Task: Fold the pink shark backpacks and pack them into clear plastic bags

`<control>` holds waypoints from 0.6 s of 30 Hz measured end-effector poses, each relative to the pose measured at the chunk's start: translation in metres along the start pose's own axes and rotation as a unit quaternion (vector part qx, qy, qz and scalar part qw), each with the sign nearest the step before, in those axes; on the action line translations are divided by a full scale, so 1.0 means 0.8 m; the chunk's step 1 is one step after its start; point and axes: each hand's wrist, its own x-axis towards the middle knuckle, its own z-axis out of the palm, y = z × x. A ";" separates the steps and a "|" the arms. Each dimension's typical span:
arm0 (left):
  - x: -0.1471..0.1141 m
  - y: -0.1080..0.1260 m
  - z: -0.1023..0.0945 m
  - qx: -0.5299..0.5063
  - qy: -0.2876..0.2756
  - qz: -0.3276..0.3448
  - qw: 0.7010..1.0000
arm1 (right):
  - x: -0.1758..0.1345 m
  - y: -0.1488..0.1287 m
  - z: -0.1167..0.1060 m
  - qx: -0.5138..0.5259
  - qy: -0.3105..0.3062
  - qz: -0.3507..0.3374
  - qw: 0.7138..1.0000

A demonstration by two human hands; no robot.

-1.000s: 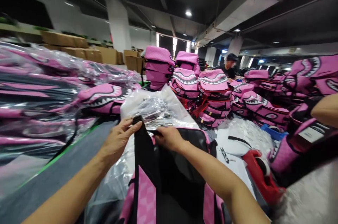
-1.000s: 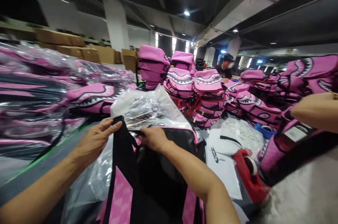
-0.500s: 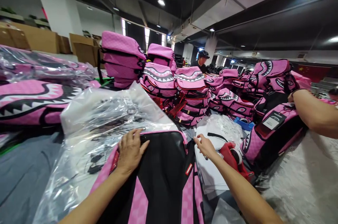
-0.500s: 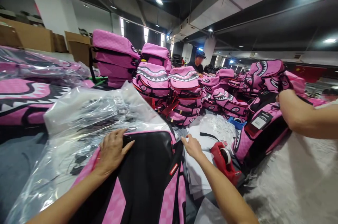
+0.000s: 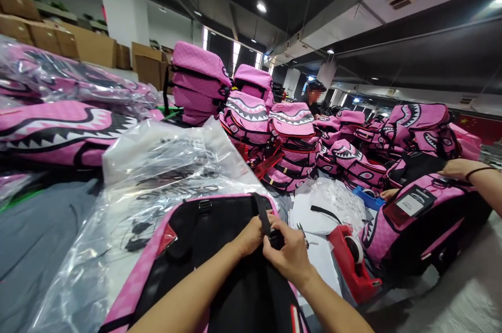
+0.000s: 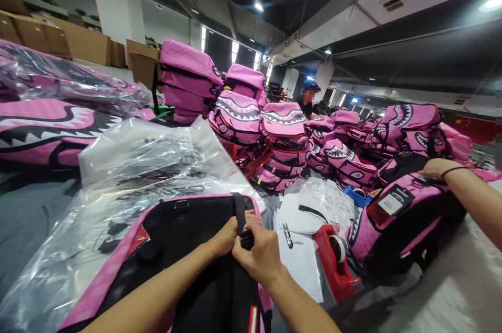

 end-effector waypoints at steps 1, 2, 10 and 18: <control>0.005 -0.003 -0.002 0.004 -0.002 0.005 1.000 | -0.007 -0.010 -0.003 -0.012 0.009 -0.019 1.000; 0.012 -0.006 -0.003 0.010 -0.004 0.006 1.000 | -0.012 -0.020 -0.008 -0.023 0.015 -0.036 0.999; -0.079 0.070 0.001 0.113 0.059 -0.023 0.992 | -0.004 -0.013 -0.096 0.026 0.045 0.112 0.992; -0.076 0.163 -0.047 0.063 0.188 -0.105 0.975 | 0.077 -0.007 -0.065 0.236 -0.186 0.142 0.943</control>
